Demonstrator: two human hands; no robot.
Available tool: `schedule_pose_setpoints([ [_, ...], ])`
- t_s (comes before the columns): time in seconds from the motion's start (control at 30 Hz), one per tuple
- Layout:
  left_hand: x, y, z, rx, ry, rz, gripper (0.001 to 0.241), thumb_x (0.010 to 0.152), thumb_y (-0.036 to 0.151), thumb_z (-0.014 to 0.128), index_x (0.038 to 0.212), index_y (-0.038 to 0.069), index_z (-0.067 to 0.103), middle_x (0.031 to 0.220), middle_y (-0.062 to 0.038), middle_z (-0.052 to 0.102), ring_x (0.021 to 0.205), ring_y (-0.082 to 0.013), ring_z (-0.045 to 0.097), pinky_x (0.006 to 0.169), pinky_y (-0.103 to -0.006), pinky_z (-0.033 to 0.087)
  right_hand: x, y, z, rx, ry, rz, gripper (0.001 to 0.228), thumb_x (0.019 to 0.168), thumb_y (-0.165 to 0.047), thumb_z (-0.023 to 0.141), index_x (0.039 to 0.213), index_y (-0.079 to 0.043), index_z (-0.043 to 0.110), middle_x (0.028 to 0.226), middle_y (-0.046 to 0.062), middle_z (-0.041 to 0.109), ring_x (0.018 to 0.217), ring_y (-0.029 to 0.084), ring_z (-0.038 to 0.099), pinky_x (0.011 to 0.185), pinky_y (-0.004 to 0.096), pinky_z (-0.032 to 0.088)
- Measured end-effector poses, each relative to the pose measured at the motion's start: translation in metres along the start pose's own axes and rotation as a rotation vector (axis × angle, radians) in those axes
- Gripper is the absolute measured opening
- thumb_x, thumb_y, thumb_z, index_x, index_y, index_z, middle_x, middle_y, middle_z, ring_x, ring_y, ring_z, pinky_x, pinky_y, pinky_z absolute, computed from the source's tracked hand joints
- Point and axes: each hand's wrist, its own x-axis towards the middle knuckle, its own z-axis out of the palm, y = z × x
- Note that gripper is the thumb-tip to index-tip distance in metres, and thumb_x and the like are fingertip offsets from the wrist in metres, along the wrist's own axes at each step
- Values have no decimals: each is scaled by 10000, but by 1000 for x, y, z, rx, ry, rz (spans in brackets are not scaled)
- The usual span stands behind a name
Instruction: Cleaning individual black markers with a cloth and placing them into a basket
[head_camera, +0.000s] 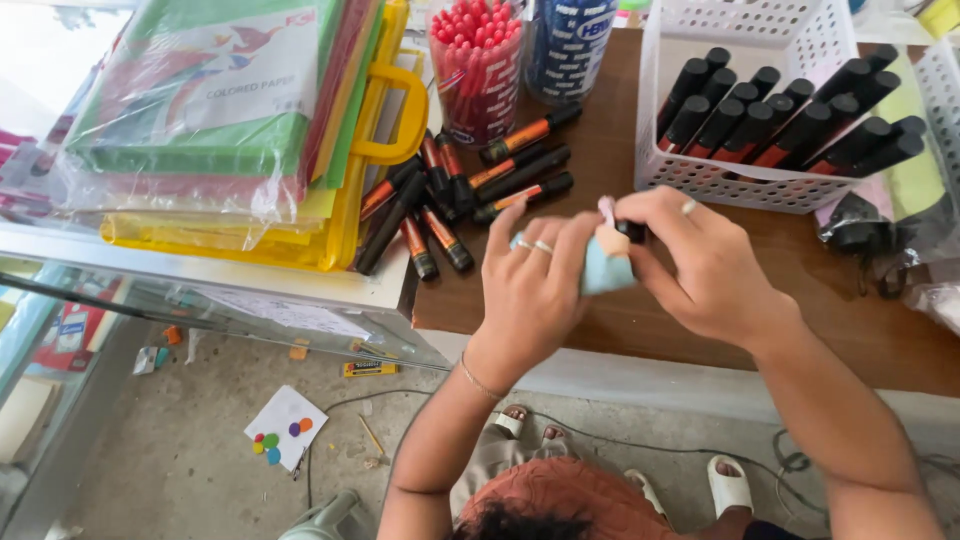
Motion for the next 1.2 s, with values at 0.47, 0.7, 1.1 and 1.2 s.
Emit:
schedule_pose_setpoints([
  [0.47, -57, 27, 14, -1095, -492, -422, 499, 1032, 322, 548, 1472, 93, 488, 1378, -81, 631, 1166, -247, 675, 1028, -362, 511, -36, -3, -40, 434, 63, 168, 408, 1100, -304, 398, 1273, 47, 517, 1210, 177, 641, 1105, 241, 624, 1011, 333, 529],
  [0.7, -56, 30, 29, -1151, -156, -755, 303, 949, 50, 511, 650, 82, 552, 512, 1, 426, 591, -67, 412, 471, -278, 397, -84, -14, 35, 10, 132, 79, 403, 1007, -348, 614, 997, 53, 648, 1166, 181, 597, 1151, 394, 636, 981, 439, 522],
  [1.1, -79, 45, 49, -1475, -103, -1062, 436, 1016, 406, 499, 688, 134, 592, 565, 21, 523, 533, -51, 453, 482, -224, 393, -47, -28, 24, 708, 200, 185, 496, 1009, -309, 573, 1274, 107, 623, 1417, 269, 503, 1262, 384, 620, 1047, 504, 514],
  [1.2, -56, 32, 32, -1392, -122, -1045, 324, 1016, 338, 521, 781, 128, 596, 681, 31, 524, 632, -72, 464, 586, -235, 409, -52, -24, 35, 926, 338, 276, 402, 969, -224, 628, 1158, 131, 630, 1403, 297, 508, 1242, 350, 622, 1105, 532, 482],
])
